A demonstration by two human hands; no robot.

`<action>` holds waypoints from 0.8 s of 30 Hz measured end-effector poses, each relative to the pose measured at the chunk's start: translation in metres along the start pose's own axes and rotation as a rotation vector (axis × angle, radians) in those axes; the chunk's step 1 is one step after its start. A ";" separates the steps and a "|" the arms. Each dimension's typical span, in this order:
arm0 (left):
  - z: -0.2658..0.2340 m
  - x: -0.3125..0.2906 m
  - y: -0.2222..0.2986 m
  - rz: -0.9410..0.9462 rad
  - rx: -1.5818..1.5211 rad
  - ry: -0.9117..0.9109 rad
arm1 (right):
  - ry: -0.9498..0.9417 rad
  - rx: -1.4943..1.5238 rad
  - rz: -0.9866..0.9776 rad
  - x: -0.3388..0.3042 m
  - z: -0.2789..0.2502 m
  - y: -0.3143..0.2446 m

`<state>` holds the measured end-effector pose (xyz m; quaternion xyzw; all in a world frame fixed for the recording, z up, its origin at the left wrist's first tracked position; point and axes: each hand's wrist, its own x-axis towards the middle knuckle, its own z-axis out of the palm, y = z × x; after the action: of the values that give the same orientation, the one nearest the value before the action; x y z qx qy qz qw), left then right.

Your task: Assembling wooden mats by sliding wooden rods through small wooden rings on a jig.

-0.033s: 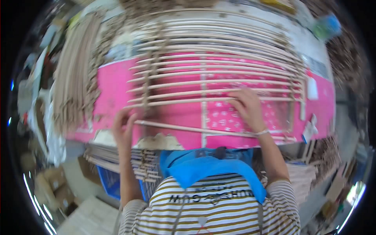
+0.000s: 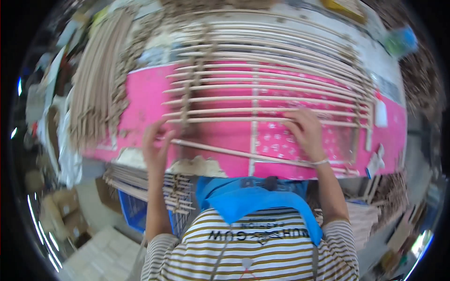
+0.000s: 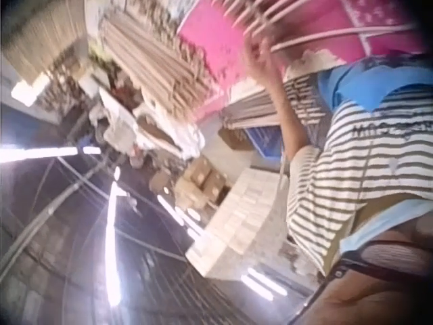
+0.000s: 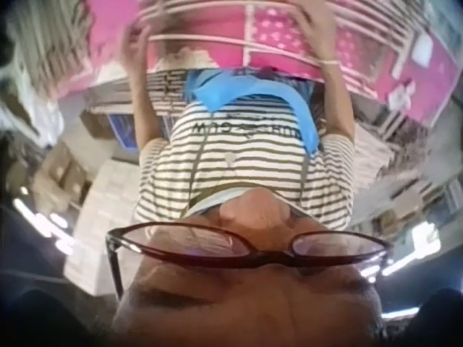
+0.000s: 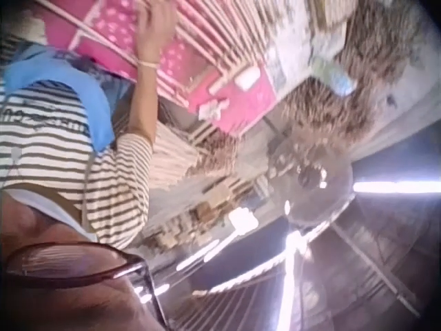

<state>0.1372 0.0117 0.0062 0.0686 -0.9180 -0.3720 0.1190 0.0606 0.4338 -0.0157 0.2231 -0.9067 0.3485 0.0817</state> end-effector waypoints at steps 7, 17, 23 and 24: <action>0.005 0.006 0.010 0.238 0.382 -0.042 | 0.012 0.062 0.018 0.003 0.007 -0.006; 0.013 0.001 0.003 0.280 0.430 -0.013 | -0.024 -0.010 -0.025 0.005 0.008 -0.005; 0.018 -0.005 -0.009 0.253 0.471 0.003 | -0.014 -0.076 -0.081 0.005 0.016 -0.011; 0.020 -0.004 -0.008 0.263 0.462 -0.003 | -0.012 -0.083 -0.084 0.006 0.016 -0.012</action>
<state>0.1358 0.0196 -0.0139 -0.0266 -0.9797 -0.1342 0.1463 0.0611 0.4133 -0.0188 0.2597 -0.9105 0.3058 0.1002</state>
